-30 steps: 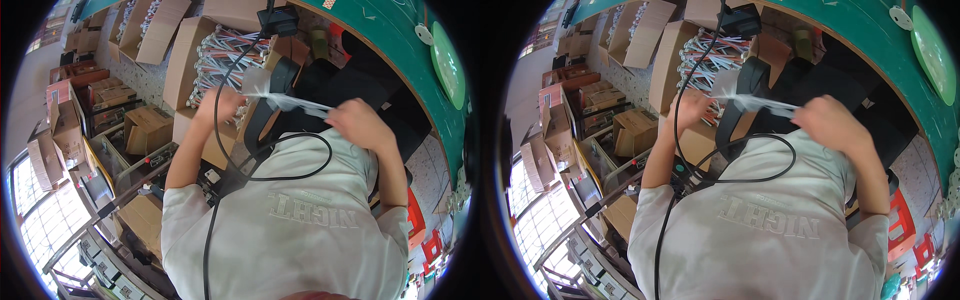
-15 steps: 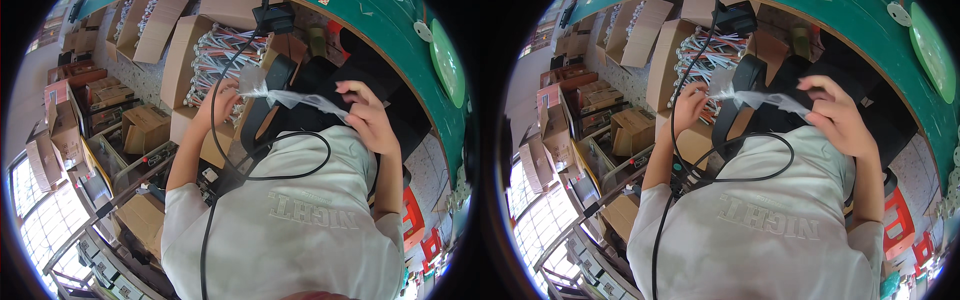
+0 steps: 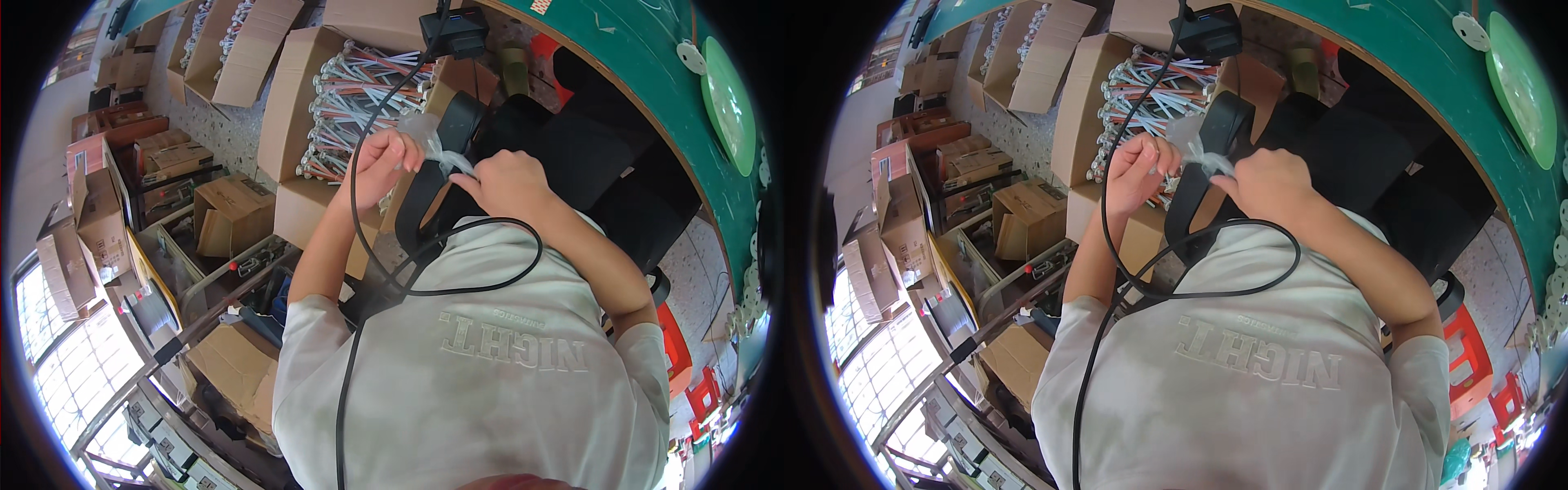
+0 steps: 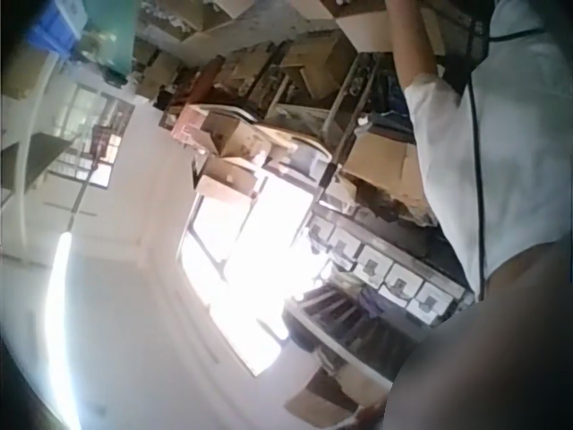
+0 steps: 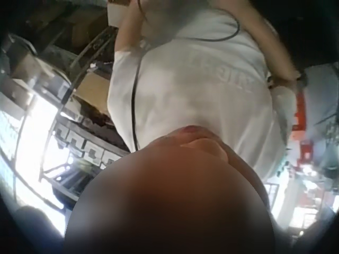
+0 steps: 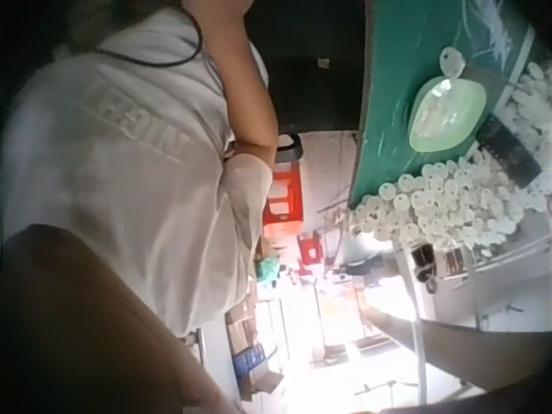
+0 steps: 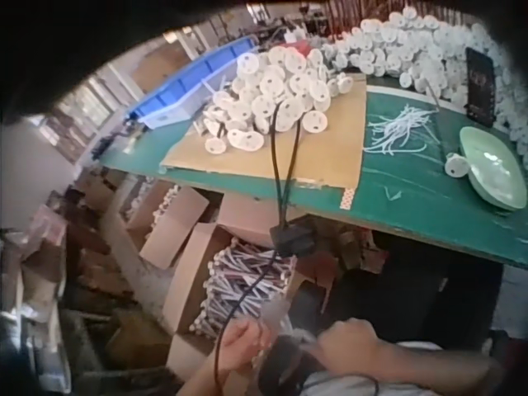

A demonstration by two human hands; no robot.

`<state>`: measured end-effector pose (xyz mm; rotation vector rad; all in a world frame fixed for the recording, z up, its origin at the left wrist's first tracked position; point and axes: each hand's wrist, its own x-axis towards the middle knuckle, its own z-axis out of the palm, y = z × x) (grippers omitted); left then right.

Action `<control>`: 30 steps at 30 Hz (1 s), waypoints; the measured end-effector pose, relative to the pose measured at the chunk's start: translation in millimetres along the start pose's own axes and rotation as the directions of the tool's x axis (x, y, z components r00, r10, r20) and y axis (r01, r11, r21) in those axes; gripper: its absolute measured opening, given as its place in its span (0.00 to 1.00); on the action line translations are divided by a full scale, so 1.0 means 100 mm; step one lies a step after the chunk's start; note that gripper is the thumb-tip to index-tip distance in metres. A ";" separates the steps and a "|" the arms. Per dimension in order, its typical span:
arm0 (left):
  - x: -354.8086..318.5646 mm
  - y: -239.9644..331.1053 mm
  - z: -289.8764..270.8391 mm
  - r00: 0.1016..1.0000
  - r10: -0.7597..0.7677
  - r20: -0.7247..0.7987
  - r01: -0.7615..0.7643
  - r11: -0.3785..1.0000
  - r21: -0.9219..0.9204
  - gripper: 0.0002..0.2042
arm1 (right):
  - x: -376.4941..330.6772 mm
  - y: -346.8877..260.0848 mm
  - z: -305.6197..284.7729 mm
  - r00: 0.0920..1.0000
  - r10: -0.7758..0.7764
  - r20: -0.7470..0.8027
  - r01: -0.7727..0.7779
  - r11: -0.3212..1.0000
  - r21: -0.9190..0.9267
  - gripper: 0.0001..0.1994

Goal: The person assembles decorative light strings by hand. They pick up white circular components and LED strips, insert the components into the strips, and secure them with small white ties. The assembled units are placed on the table among other components.

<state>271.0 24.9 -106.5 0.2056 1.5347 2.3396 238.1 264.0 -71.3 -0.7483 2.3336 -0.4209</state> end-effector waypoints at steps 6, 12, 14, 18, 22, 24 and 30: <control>-0.01 0.19 0.00 0.977 0.040 0.210 -0.207 0.414 0.886 0.07 | 0.02 0.24 0.02 0.987 -0.088 -0.133 0.091 0.996 0.017 0.22; -0.09 -0.17 -0.28 0.993 0.111 0.036 -0.084 0.472 0.877 0.09 | 0.09 0.50 -0.03 0.979 -0.203 -0.032 0.199 0.975 -0.103 0.22; -0.12 -0.27 -0.38 0.995 0.063 -0.077 0.024 0.601 0.799 0.11 | 0.06 0.45 -0.07 0.993 -0.120 0.022 0.122 0.983 -0.138 0.19; -0.11 -0.14 -0.28 0.959 0.067 -0.276 0.041 0.929 0.369 0.11 | -0.11 0.27 -0.10 0.917 -0.332 -0.221 0.329 0.943 -0.048 0.09; 0.03 -0.04 0.06 0.963 0.126 -0.237 -0.125 0.992 0.019 0.11 | 0.06 0.21 0.16 0.700 -0.599 -0.389 0.604 0.787 -0.124 0.14; 0.11 -0.13 0.11 0.972 0.151 -0.178 -0.148 0.989 0.029 0.10 | 0.08 0.22 0.29 0.734 -0.577 -0.358 0.574 0.809 -0.126 0.15; 0.24 -0.16 0.24 0.985 0.172 -0.033 -0.153 0.935 0.321 0.11 | 0.17 0.26 0.51 0.687 -0.596 -0.417 0.533 0.802 -0.269 0.16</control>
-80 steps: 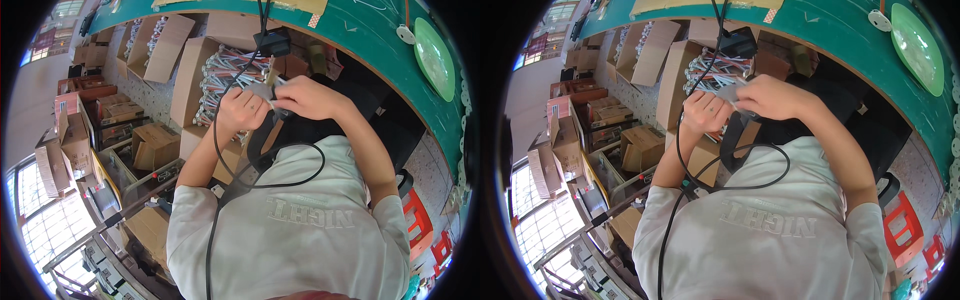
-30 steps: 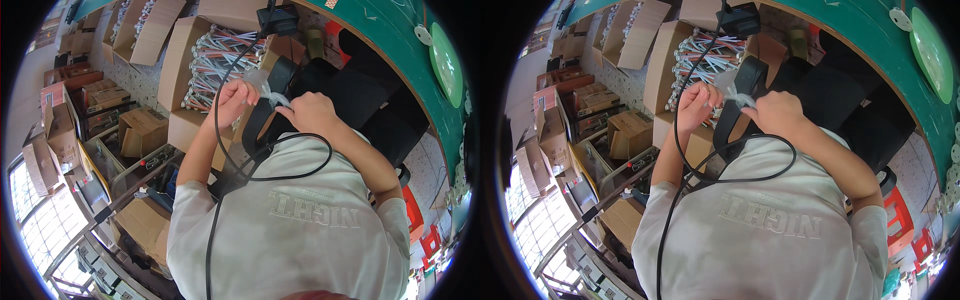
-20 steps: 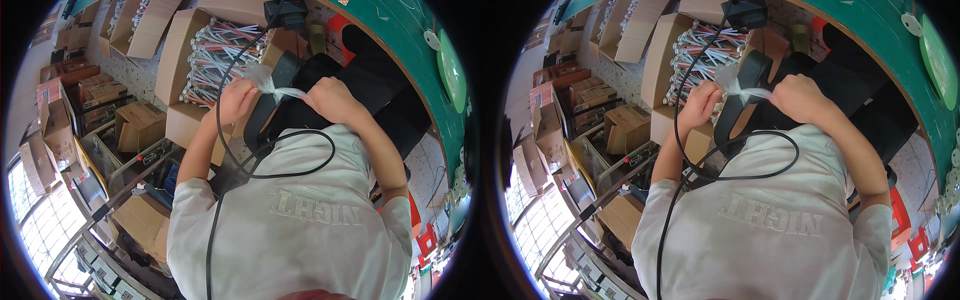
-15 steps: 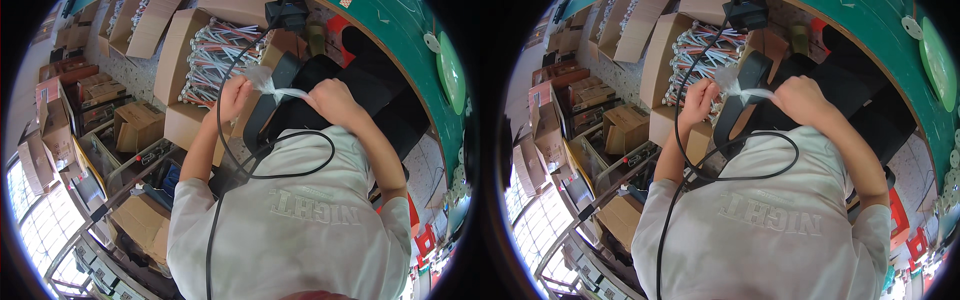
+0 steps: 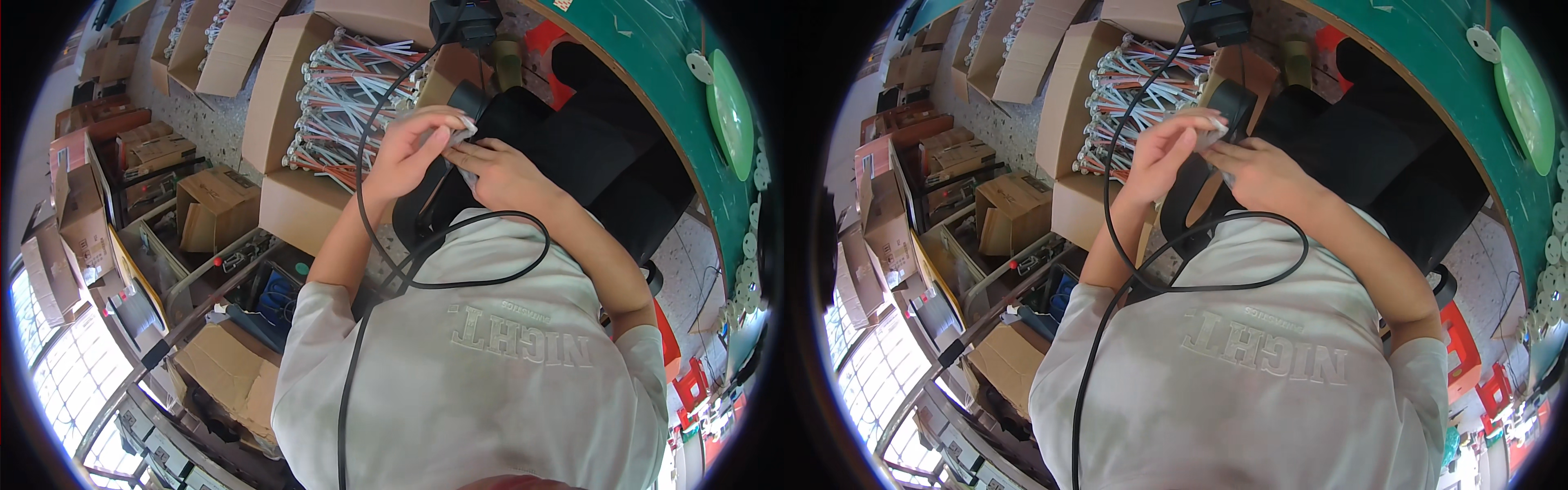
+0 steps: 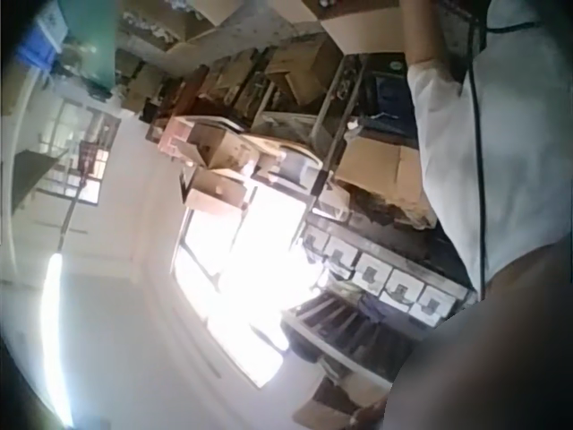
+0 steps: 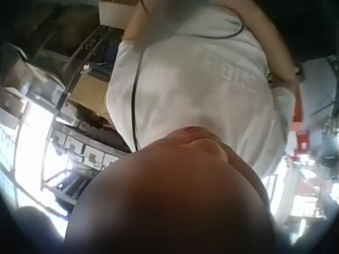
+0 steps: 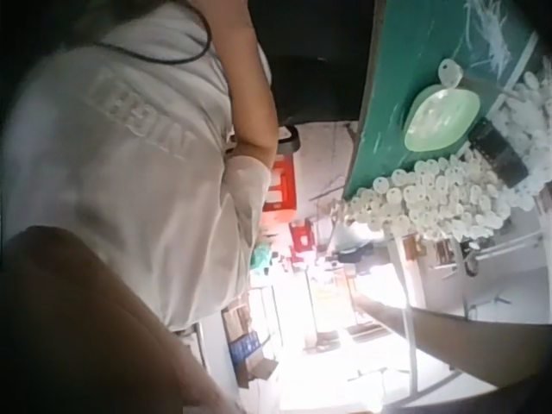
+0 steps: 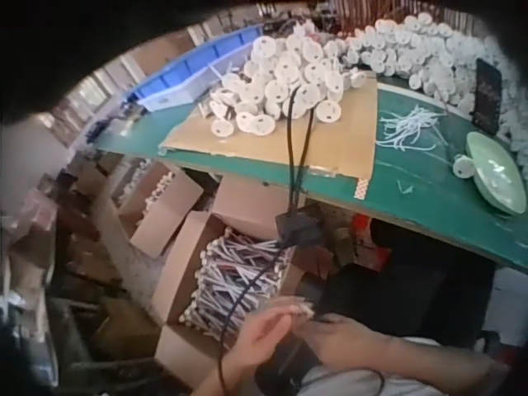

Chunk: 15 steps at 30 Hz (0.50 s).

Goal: The person assembles decorative light strings by hand. They pick up white circular components and LED strips, insert the components into the strips, and secure them with small white ties. The assembled units are placed on the table among other components.

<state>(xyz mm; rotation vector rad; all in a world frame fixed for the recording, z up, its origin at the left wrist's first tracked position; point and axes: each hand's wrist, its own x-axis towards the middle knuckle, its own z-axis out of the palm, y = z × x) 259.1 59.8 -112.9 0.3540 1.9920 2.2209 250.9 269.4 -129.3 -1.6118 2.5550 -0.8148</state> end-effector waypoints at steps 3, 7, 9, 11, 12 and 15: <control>-0.19 -0.07 -0.12 0.995 0.020 -0.095 -0.015 0.999 0.050 0.20 | -0.02 0.00 -0.02 0.999 0.009 0.032 -0.009 1.000 -0.001 0.16; -0.41 -0.04 -0.30 0.985 0.049 -0.163 0.029 0.896 0.443 0.26 | -0.01 -0.03 -0.09 0.995 0.046 0.087 -0.048 0.999 0.020 0.17; -0.48 -0.14 -0.26 0.979 0.013 -0.204 0.096 0.851 0.516 0.25 | -0.01 -0.04 -0.09 0.994 0.080 0.080 -0.084 0.995 0.047 0.18; -0.52 -0.20 -0.24 0.986 0.079 -0.148 0.042 0.737 0.674 0.25 | 0.00 -0.05 -0.09 0.993 0.110 0.053 -0.114 0.989 0.093 0.18; -0.51 -0.20 -0.24 0.992 0.114 -0.049 -0.057 0.768 0.637 0.25 | -0.01 -0.04 -0.07 0.993 0.110 0.048 -0.115 0.988 0.107 0.18; -0.45 -0.25 -0.28 0.960 0.227 0.166 -0.281 0.752 0.597 0.24 | -0.04 0.00 0.00 0.990 0.133 0.051 -0.139 0.979 0.150 0.18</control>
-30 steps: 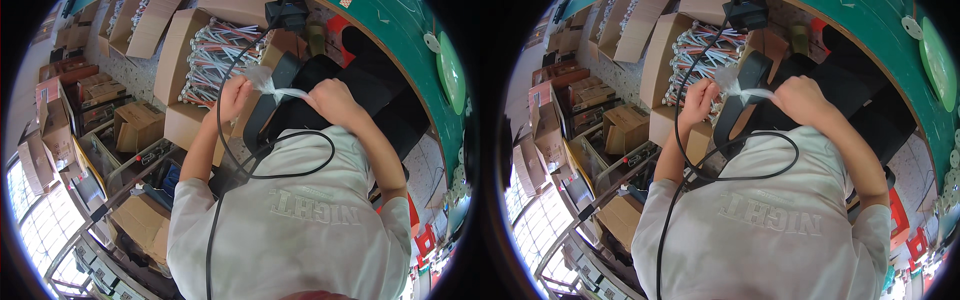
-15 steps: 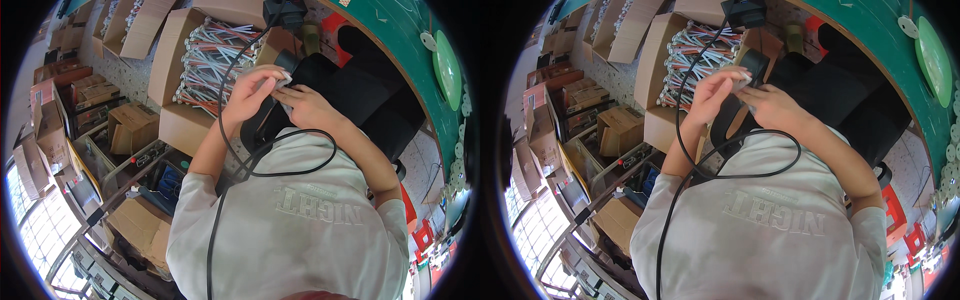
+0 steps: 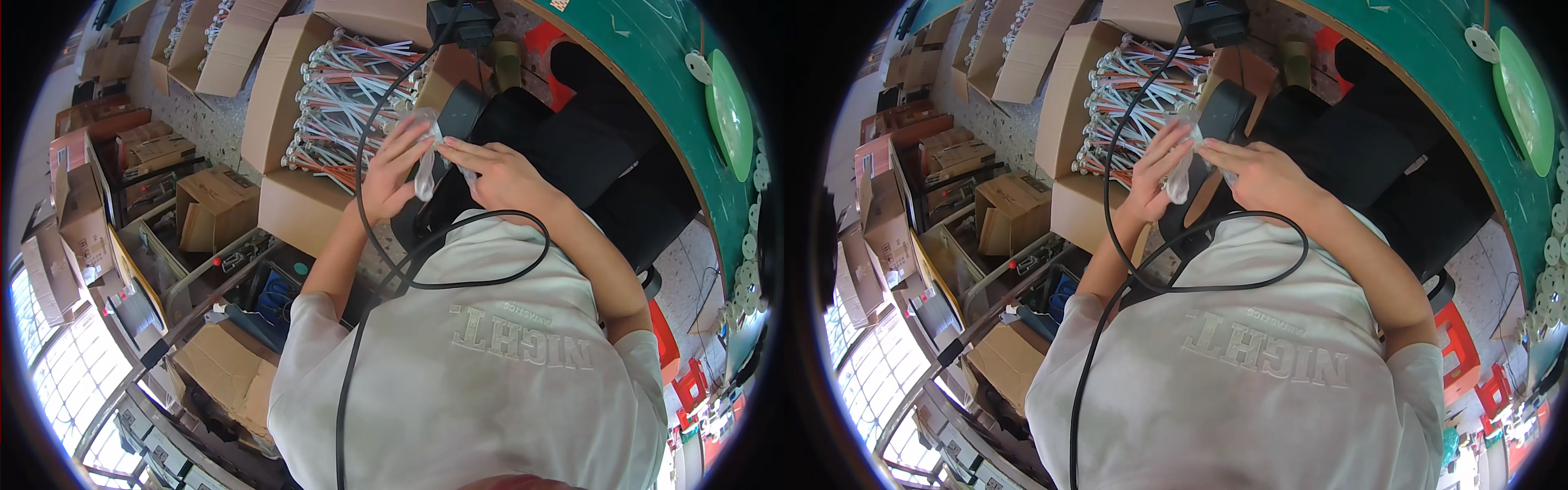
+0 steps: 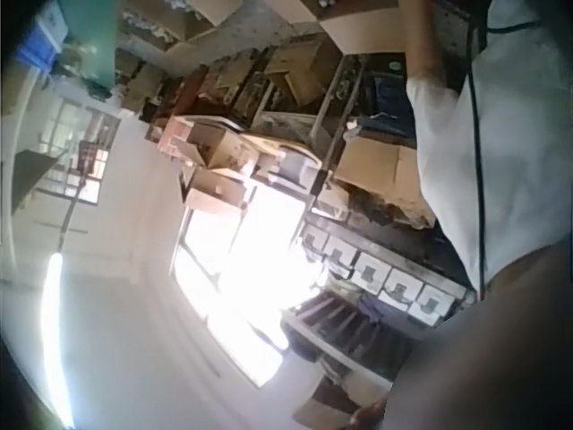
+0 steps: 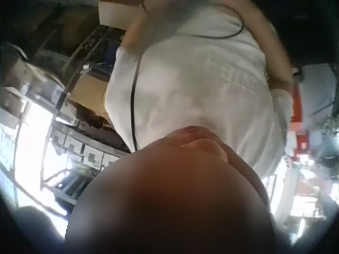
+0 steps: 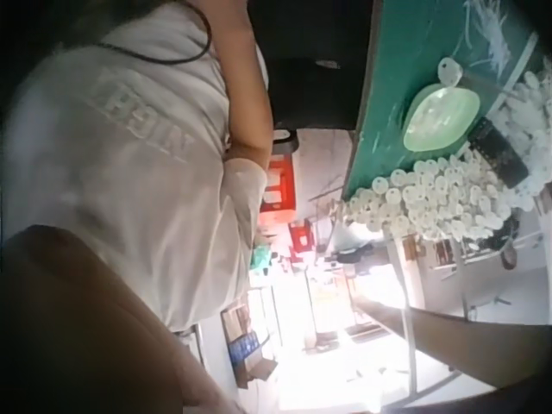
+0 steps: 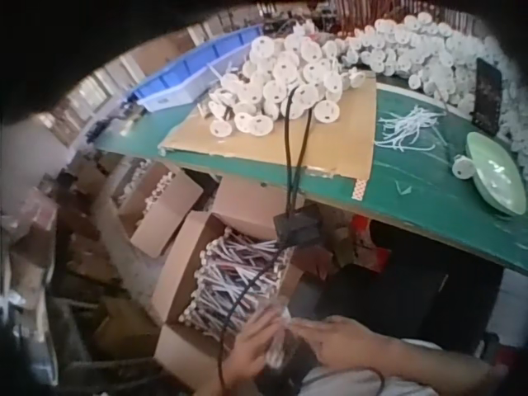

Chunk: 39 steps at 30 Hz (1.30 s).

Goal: The person assembles decorative light strings by hand. They pick up white circular components and LED strips, insert the components into the strips, and secure them with small white ties. The assembled units are placed on the table among other components.

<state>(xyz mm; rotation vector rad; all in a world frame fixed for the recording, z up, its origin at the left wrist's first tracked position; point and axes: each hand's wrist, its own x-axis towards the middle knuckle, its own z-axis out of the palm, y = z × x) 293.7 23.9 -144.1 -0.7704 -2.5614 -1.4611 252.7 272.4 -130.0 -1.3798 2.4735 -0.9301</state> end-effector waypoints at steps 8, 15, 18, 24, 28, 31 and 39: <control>0.28 0.05 -0.06 0.999 0.036 0.022 -0.040 0.974 0.222 0.14 | -0.02 0.04 -0.13 1.000 0.005 -0.015 0.000 0.943 0.333 0.10; 0.38 0.10 0.03 0.937 -0.326 0.125 0.349 0.889 -0.298 0.06 | 0.03 0.06 -0.28 0.997 0.004 -0.078 0.040 0.830 0.557 0.07; 0.45 0.06 -0.01 0.913 -0.360 0.194 0.404 0.863 -0.303 0.06 | 0.02 0.19 -0.25 0.999 0.045 -0.003 -0.036 0.846 0.532 0.08; 0.53 0.21 0.07 0.883 -0.447 0.141 0.464 0.877 -0.126 0.08 | -0.04 0.12 -0.36 0.994 0.108 -0.011 -0.088 0.859 0.505 0.13; 0.51 0.46 0.16 0.949 -0.275 0.151 0.220 0.926 0.307 0.19 | 0.22 -0.15 -0.36 0.996 0.053 -0.069 -0.016 0.893 0.450 0.11; 0.46 0.43 0.12 0.973 -0.168 0.157 0.137 0.972 0.190 0.14 | 0.41 -0.23 -0.37 0.996 0.076 -0.049 -0.041 0.863 0.504 0.11; 0.46 0.21 0.04 0.906 -0.398 0.141 0.408 0.912 -0.050 0.14 | 0.42 0.02 -0.74 0.851 0.342 -0.398 -0.025 0.784 0.620 0.16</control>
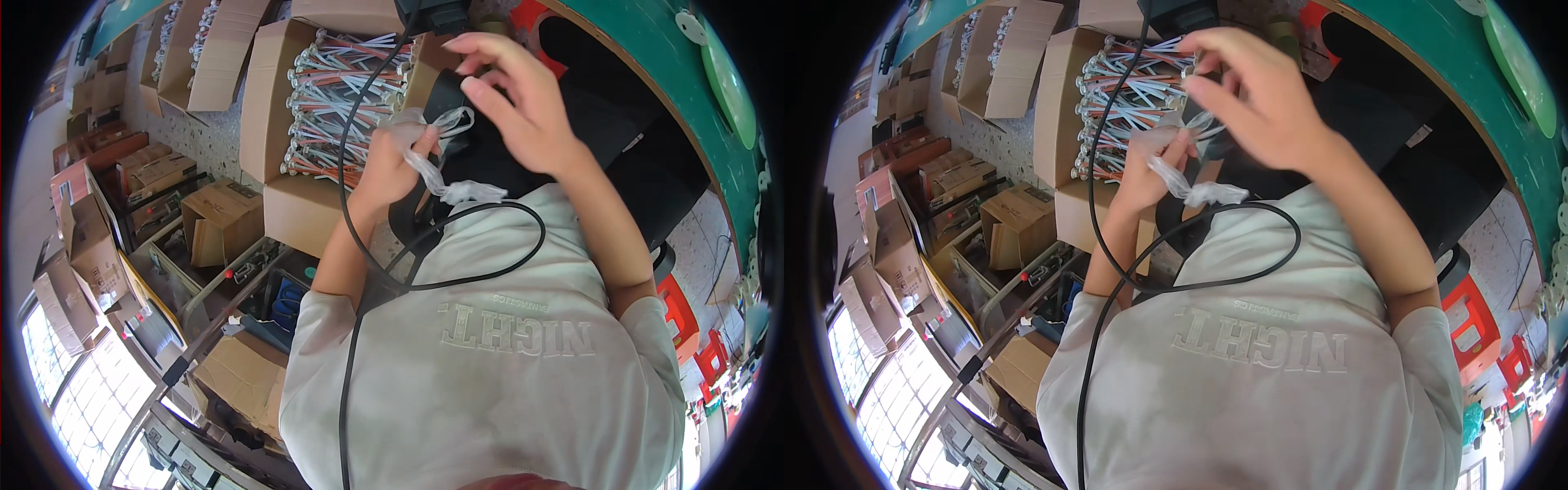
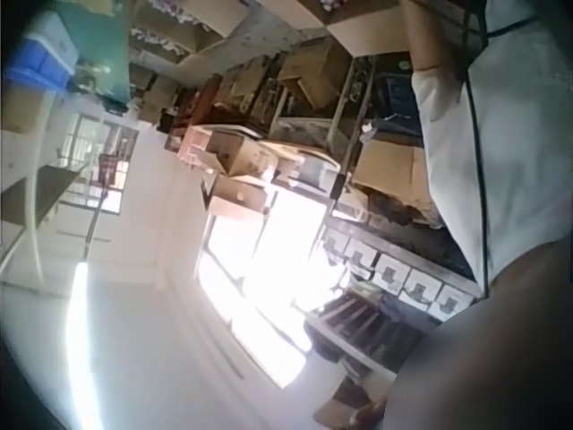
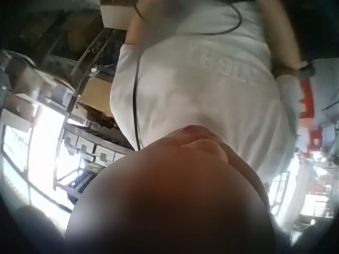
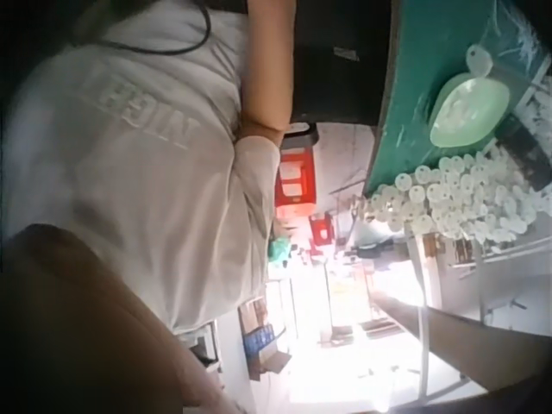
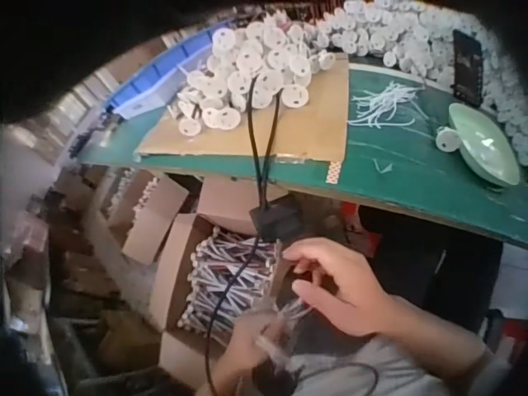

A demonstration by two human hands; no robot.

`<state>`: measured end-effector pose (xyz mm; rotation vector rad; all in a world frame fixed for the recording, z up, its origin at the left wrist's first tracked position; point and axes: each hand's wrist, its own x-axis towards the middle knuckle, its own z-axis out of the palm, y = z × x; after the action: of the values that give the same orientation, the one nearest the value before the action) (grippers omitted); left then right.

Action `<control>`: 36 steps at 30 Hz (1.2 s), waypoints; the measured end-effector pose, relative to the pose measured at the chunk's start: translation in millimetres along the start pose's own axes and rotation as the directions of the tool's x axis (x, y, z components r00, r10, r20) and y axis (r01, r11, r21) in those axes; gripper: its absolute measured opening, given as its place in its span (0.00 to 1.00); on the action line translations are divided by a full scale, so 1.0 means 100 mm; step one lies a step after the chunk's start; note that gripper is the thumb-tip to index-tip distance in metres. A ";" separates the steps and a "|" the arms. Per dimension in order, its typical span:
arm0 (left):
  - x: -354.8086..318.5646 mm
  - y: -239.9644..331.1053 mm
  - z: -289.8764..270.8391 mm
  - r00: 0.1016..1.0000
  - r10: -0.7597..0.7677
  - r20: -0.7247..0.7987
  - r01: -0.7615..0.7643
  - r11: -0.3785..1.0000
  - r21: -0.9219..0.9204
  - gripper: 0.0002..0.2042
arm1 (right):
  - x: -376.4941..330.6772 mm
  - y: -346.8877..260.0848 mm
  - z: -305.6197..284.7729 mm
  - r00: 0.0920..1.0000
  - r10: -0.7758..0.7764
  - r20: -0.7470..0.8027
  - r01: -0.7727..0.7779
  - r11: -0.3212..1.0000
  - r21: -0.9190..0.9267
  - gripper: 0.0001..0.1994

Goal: The person assembles decorative light strings by hand. They pick up white circular components and LED strips, insert the components into the strips, and secure them with small white ties. The assembled units are placed on the table among other components.

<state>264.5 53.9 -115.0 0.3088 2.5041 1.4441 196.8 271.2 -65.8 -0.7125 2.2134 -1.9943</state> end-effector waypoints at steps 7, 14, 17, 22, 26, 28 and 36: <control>0.03 -0.01 -0.07 0.978 -0.173 0.115 0.202 0.918 -0.341 0.20 | -0.09 0.20 0.05 0.901 -0.057 0.430 0.226 0.908 -0.353 0.14; 0.08 0.12 -0.19 0.908 -0.358 0.218 0.416 0.710 -0.568 0.17 | -0.10 0.13 -0.10 0.920 -0.194 0.342 0.315 0.883 -0.347 0.06; 0.09 -0.04 -0.23 0.920 -0.280 0.276 0.391 0.727 -0.564 0.12 | -0.22 -0.02 -0.09 0.897 -0.273 0.349 0.385 0.870 -0.308 0.08; 0.09 -0.09 -0.19 0.933 -0.257 0.253 0.354 0.781 -0.515 0.02 | -0.51 -0.02 -0.03 0.840 -0.203 0.503 0.340 0.920 -0.196 0.07; 0.11 0.08 -0.23 0.980 0.180 0.080 -0.187 0.978 0.096 0.03 | -0.43 0.24 -0.18 0.822 0.003 0.570 0.118 0.978 -0.174 0.05; 0.11 0.11 -0.23 0.899 0.424 0.111 -0.437 0.855 0.278 0.05 | -0.25 0.11 -0.26 0.764 0.158 0.625 0.004 0.968 -0.250 0.03; 0.07 0.15 -0.09 0.697 0.707 0.120 -0.593 0.474 0.652 0.07 | 0.20 0.44 0.23 0.826 -0.075 0.558 0.182 0.974 -0.137 0.07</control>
<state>256.2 55.3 -98.3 1.4942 3.1360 0.6490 174.7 244.0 -106.6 -1.3008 2.0357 -1.3794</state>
